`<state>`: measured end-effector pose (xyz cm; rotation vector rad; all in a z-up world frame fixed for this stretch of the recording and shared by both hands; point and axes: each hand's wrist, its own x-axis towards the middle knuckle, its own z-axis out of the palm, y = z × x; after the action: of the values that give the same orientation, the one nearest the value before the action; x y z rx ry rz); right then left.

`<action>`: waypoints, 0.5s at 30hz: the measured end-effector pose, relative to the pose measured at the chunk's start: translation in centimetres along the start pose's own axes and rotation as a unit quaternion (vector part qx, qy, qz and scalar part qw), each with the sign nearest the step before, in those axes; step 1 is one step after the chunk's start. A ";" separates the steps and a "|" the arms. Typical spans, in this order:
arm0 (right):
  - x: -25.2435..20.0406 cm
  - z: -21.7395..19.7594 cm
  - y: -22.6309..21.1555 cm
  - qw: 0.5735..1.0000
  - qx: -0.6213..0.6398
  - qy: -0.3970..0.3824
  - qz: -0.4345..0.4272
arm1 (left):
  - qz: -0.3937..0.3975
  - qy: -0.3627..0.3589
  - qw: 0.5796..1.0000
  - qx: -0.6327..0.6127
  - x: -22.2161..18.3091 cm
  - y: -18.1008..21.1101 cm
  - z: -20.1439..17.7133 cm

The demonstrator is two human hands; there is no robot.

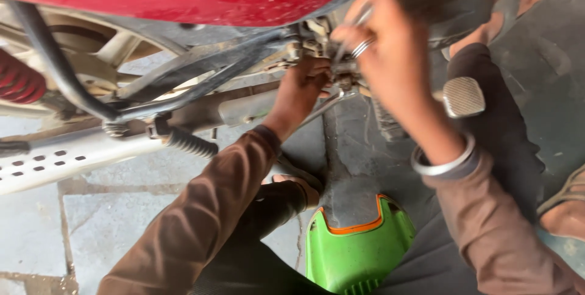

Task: Adjusting and tightening bolts near the engine and exhaust mounting of a motorcycle.

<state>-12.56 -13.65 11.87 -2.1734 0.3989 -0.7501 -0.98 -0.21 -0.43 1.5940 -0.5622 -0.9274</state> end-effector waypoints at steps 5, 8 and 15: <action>0.5 0.5 3.4 0.995 0.085 0.018 -0.050 | 0.003 -0.017 1.000 0.013 -0.1 0.8 -0.5; -0.1 0.5 1.9 0.994 0.099 0.034 -0.041 | -0.006 -0.023 1.000 0.016 -0.2 1.0 -0.5; -4.0 -0.8 -3.3 0.996 0.015 0.023 -0.083 | -0.024 -0.049 0.997 -0.052 -0.6 0.7 -1.0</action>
<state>-16.02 -9.99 13.31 -2.1825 0.2304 -0.8932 -0.39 0.65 0.39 1.4800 -0.5360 -1.0587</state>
